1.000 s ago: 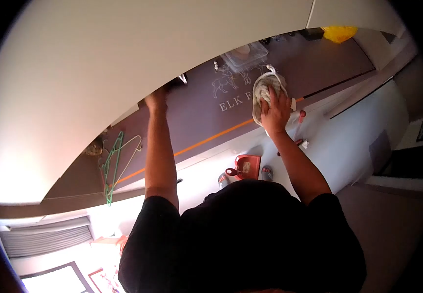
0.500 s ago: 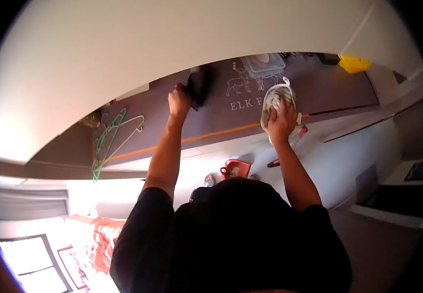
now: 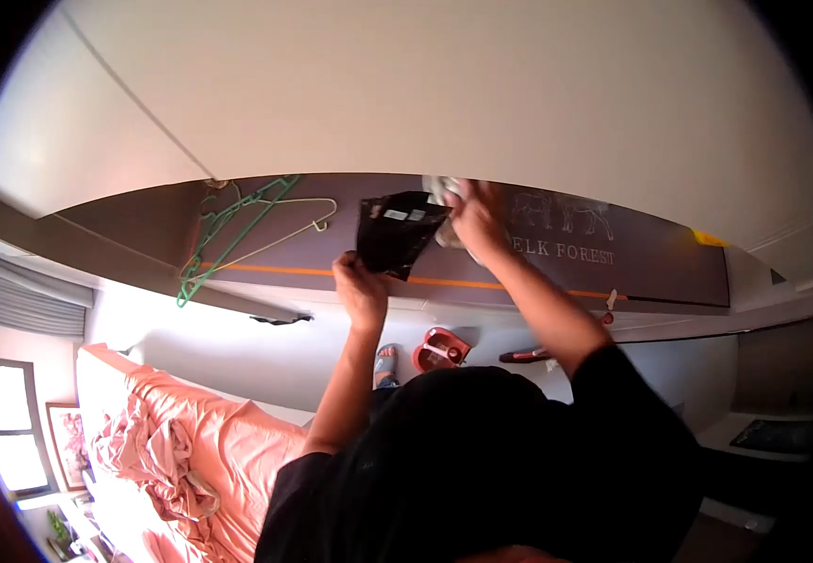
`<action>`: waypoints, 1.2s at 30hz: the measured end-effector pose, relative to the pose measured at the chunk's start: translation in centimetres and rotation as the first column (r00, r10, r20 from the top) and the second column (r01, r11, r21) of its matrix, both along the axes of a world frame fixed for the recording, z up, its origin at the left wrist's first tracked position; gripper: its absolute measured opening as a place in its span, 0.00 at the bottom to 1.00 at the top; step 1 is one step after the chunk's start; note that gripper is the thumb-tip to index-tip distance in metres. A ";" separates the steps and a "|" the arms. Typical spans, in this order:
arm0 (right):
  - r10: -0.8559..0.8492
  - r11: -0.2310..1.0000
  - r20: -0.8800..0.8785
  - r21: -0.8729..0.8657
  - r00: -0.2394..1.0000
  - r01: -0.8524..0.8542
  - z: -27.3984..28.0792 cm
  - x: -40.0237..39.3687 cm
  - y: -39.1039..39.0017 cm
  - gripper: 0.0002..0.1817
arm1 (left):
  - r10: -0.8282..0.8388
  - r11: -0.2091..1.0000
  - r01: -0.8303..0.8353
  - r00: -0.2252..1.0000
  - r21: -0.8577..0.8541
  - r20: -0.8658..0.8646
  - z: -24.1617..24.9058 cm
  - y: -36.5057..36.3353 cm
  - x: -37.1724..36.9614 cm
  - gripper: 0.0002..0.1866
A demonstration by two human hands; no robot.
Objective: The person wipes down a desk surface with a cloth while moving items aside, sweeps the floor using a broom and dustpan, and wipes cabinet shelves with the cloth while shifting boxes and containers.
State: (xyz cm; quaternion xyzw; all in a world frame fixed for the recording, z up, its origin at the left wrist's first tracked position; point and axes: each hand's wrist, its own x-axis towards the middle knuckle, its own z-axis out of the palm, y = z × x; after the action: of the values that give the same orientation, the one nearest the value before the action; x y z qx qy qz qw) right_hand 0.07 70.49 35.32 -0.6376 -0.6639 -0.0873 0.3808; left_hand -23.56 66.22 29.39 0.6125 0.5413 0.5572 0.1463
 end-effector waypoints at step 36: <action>-0.788 0.603 0.114 -0.057 0.605 0.796 -4.6 20.5 -19.8 0.29 | 0.042 0.984 0.125 0.527 0.127 -0.849 7.2 23.0 15.2 0.22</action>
State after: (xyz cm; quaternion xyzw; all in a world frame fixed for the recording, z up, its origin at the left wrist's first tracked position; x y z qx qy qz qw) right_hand 20.52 50.68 30.69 -0.8803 -0.3305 -0.2374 0.2440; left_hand -8.32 89.21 36.62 0.8287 0.4790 0.2303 -0.1752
